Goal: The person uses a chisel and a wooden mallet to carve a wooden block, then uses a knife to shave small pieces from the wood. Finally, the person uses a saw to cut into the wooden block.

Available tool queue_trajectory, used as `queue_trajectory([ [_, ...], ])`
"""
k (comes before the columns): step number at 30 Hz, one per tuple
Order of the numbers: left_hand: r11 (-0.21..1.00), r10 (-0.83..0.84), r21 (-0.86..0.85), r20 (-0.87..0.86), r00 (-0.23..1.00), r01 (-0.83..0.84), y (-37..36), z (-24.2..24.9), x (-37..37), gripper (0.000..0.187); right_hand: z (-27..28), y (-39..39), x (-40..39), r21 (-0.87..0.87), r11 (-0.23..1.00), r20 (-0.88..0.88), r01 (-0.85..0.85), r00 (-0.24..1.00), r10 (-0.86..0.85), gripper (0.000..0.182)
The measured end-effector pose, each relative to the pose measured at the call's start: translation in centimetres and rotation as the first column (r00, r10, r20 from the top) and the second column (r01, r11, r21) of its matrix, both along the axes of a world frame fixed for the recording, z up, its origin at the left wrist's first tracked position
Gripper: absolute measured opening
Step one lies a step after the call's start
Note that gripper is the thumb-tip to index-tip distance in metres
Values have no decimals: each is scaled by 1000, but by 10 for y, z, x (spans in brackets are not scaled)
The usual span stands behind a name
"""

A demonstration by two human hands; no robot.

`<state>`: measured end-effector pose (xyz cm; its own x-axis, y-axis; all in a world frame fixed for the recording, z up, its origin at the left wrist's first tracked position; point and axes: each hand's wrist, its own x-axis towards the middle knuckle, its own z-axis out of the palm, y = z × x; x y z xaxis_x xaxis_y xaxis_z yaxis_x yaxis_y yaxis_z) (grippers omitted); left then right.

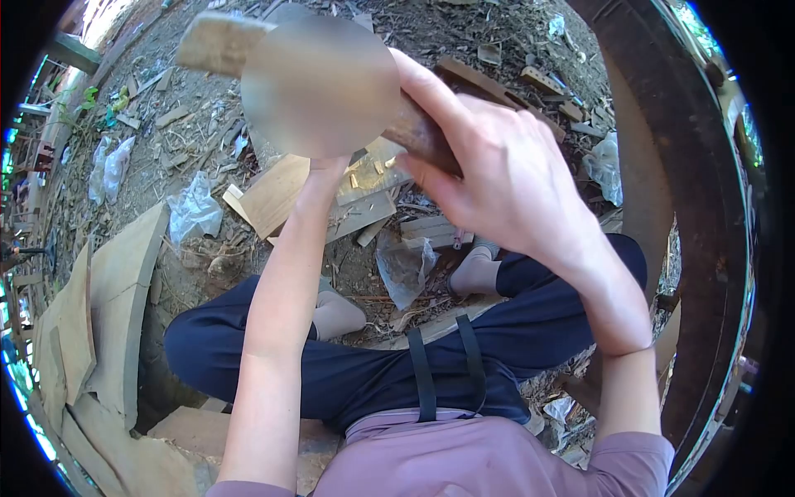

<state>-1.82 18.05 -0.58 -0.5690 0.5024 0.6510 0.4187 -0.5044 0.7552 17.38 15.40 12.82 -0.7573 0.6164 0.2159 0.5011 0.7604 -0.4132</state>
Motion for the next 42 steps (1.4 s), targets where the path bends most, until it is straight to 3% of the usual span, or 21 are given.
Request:
queue_trajectory([
  [2,991,136,44,-270,953,-129,3,-2,-7,13,9,2,0,39,999,116,5,993,-10,74],
  [4,998,62,-1,-133,989,-62,1,2,-4,14,20,2,2,-208,978,-27,-17,1000,12,74],
  [5,999,-11,-44,4,1000,11,0,1,-2,15,20,4,2,-8,996,-172,-91,981,89,71],
  [7,998,2,-61,88,996,4,1,-8,-7,17,31,7,-2,195,913,-566,-359,719,404,73],
  [8,993,24,-119,40,999,-19,0,-8,-6,17,41,12,-4,58,977,-363,-207,907,214,72],
  [11,983,73,-159,-130,989,-93,0,-8,-8,16,19,8,-11,52,998,-277,-37,960,50,68],
  [12,994,59,-94,-43,997,-63,1,-5,-3,16,13,13,-10,-11,999,-23,-34,999,34,66],
  [15,1000,31,-4,52,998,-31,4,-3,-6,16,16,23,-5,-26,1000,52,-9,999,11,68],
  [17,974,-105,-174,219,970,145,4,-16,-14,16,21,22,-3,-8,1000,-47,-7,999,7,68],
  [18,968,-60,-228,206,977,108,3,-14,-13,16,27,19,-2,-6,999,-138,-36,990,35,67],
  [19,965,-52,-240,208,977,103,2,-16,-11,16,27,15,-3,131,991,-300,-28,952,66,59],
  [22,983,-31,-177,137,990,55,0,-11,-8,14,24,12,-7,12,1000,-347,-25,937,28,66],
  [26,997,-62,-29,165,984,68,2,-8,-5,15,6,22,-6,-19,1000,34,-13,999,14,65],
  [30,985,-79,-137,203,976,108,5,-20,-14,18,23,19,0,-4,1000,-102,-25,994,24,66],
  [31,983,-69,-152,207,976,102,1,-20,-12,18,22,15,-7,104,994,-293,-33,954,62,60],
  [33,989,-9,-148,95,995,23,0,-14,-10,21,61,-8,-8,-92,985,-352,-144,930,104,73],
  [35,984,-24,-176,104,994,42,-2,-9,-9,17,16,11,-2,55,998,-232,-35,972,47,65],
  [37,998,-47,-43,83,995,51,-1,-7,-7,16,6,15,-5,-130,991,67,21,998,-12,68],
  [39,987,-119,-81,190,974,136,4,-7,-9,19,-2,22,-1,-154,988,46,22,999,-15,71],
  [41,992,-84,-79,120,989,94,3,-6,-10,8,-22,22,0,-141,990,-190,-27,982,0,69],
  [42,982,-115,-129,185,976,140,3,-10,-15,15,-25,17,0,-287,958,-227,-20,973,-48,73],
])
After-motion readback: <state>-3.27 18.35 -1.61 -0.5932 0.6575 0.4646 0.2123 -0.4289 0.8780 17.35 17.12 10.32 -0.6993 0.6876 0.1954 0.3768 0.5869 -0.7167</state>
